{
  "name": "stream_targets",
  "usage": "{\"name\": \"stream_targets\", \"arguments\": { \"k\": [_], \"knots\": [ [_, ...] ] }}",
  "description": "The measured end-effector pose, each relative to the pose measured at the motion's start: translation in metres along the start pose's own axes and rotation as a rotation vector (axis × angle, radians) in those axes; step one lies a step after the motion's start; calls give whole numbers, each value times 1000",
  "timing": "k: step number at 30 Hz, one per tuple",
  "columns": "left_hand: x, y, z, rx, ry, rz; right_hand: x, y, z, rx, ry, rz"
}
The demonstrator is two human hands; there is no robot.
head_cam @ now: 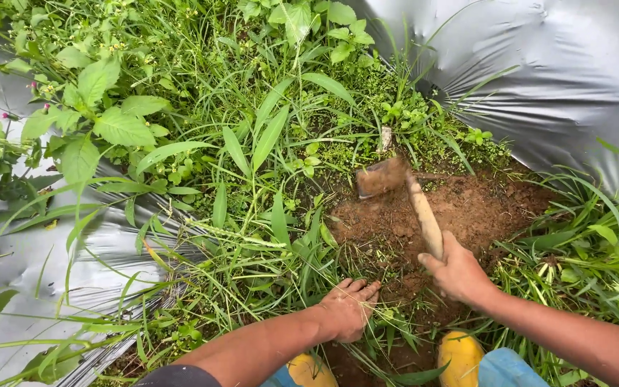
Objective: The person uses a hand hoe to loosen soil and remove weeds along the edge of a plastic-covered garden bed. They repeatedly strike the ground, pull up grass and weeds, and clear a strip of bare soil.
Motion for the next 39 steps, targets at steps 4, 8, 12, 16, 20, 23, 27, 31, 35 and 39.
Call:
{"name": "stream_targets", "arguments": {
  "k": [4,8,12,16,20,23,27,31,35,39],
  "knots": [
    [3,-1,2,-27,-4,30,20,2,-2,58,96,195],
    [4,-4,3,-21,7,-1,16,11,20,69,129,180],
    [-4,14,-3,-11,47,10,10,2,13,31,-22,82],
    [-16,34,-3,58,179,-14,26,2,-16,140,215,367],
    [-13,25,-6,110,305,-143,31,8,-21,150,228,377],
    [-14,16,-6,61,302,-311,33,4,-42,164,343,359],
    [-8,19,0,-66,467,-160,31,-2,-46,141,302,351],
    [2,-14,22,-165,182,-484,23,3,-28,150,253,334],
    [8,-16,15,-125,194,-344,6,6,9,128,72,177],
    [9,-17,11,-104,273,-319,4,1,5,86,-4,128]
  ]
}}
Point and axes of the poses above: each hand's wrist, its own y-axis away from the middle knuckle, its own x-axis out of the palm, z = x × y, the point moved 6 cm from there along -y, towards the middle knuckle, and after that the axes turned 10 degrees about z, right-handed, at the moved point
